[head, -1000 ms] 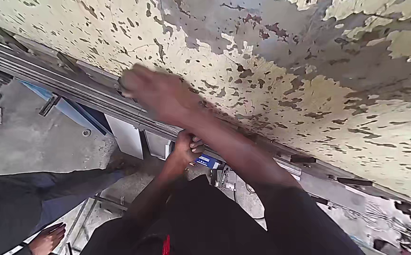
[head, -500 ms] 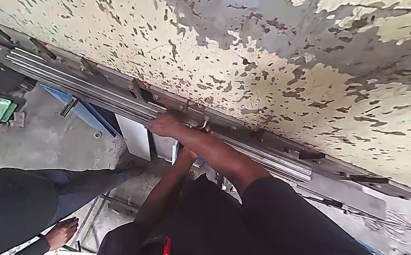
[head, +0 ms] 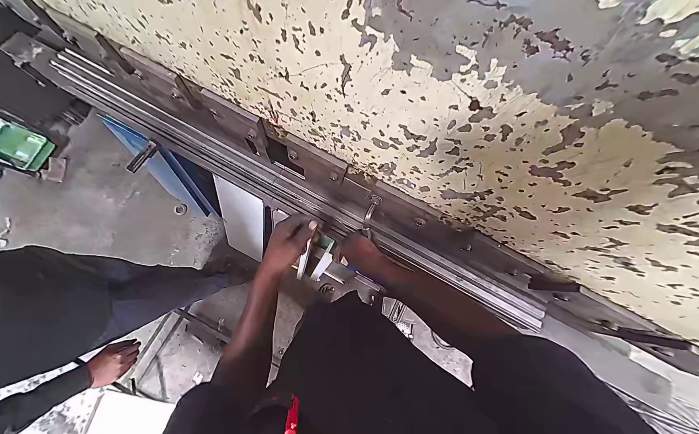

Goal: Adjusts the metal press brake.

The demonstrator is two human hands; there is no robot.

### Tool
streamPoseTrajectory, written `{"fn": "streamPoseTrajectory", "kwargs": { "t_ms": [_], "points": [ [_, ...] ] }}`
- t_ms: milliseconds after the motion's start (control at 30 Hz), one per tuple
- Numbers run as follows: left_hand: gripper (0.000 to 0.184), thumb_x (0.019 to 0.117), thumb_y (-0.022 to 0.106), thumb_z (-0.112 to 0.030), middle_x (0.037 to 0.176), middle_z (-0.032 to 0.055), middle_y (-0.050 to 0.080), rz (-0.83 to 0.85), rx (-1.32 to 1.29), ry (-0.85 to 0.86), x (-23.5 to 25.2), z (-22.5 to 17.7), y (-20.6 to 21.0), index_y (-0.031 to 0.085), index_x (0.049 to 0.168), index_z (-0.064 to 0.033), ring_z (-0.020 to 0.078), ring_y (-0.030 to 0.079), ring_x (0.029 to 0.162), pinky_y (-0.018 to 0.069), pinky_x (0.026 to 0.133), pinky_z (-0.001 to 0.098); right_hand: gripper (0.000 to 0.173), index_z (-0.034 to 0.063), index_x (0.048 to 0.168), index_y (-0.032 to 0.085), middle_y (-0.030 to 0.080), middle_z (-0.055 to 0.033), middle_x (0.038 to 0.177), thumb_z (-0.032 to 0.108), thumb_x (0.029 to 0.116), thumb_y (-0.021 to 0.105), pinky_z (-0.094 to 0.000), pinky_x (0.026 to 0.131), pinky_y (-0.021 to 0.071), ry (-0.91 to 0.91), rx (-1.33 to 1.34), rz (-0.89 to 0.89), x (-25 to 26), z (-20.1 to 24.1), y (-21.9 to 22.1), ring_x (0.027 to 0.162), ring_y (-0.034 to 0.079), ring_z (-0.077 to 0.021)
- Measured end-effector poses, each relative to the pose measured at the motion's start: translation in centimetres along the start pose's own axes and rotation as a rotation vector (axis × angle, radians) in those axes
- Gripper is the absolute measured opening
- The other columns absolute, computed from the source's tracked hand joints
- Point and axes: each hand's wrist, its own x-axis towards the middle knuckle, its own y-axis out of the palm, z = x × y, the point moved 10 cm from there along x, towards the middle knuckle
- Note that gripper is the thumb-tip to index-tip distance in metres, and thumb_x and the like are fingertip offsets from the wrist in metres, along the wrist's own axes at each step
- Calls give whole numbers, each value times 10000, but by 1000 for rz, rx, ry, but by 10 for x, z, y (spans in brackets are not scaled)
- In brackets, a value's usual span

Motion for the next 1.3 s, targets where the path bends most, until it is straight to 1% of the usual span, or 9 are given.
{"fn": "streamPoseTrajectory", "kwargs": {
  "t_ms": [133,400,500,600,700,767,867,1033,1300],
  "points": [
    [429,1072,517,-344,1143,117,709,144,239,45,32,-34,82,546,1418,-91,194,689,822,598,734,409,300,-122,1260,583,575,-312,1319,-11,995,499,-598,980,504,149,-93,194,-35,-24,13,1228,585,-469],
    [553,1116,290,-477,851,94,690,-83,287,-60,67,-16,122,644,1141,-53,244,676,804,565,790,508,323,-76,1295,605,571,-280,1380,18,1028,448,-586,1075,457,31,-125,29,-49,-17,12,1310,542,-446],
    [527,1127,301,-401,779,109,627,-154,227,6,49,-26,116,648,1003,-23,237,628,708,547,689,470,358,51,1168,661,683,-212,1121,355,1060,505,-618,936,520,-215,45,-221,-93,1,-14,1070,669,-410],
    [478,1130,313,-349,683,57,628,-122,19,79,10,-46,116,628,942,-41,149,526,505,479,494,320,324,99,941,660,679,-117,863,401,1020,574,-465,637,590,-178,223,-876,-184,-16,-41,782,706,-298],
    [494,1119,288,-430,640,38,569,2,-362,-32,-8,-18,137,546,860,-97,109,440,447,409,445,256,399,68,1013,666,674,-155,974,450,916,723,-491,799,541,2,346,-1170,-237,-50,-23,916,645,-341],
    [504,1113,284,-460,649,26,587,96,-519,-64,-20,0,165,542,852,-115,92,472,457,437,451,235,514,79,1236,659,687,-153,1115,470,908,723,-543,902,542,123,450,-959,-231,-71,6,1023,655,-353],
    [522,1110,295,-461,723,40,625,208,-421,-64,-46,24,203,591,887,-92,123,538,540,503,533,288,381,144,1239,646,728,-132,965,441,1024,545,-602,754,570,184,626,-477,-211,-80,64,882,723,-352],
    [315,1062,549,-240,1073,110,685,335,205,-306,-99,97,229,589,1292,-29,170,676,811,600,725,369,363,155,1272,595,710,-177,1014,433,1059,498,-661,768,545,151,776,-125,-230,-73,195,947,701,-422],
    [318,1028,573,-315,962,95,702,523,444,-366,-137,165,217,660,1138,-29,183,689,742,613,689,392,555,124,1453,501,684,-276,1145,520,1085,380,-694,831,519,461,902,185,-311,-54,317,1005,681,-508]
  ]
}}
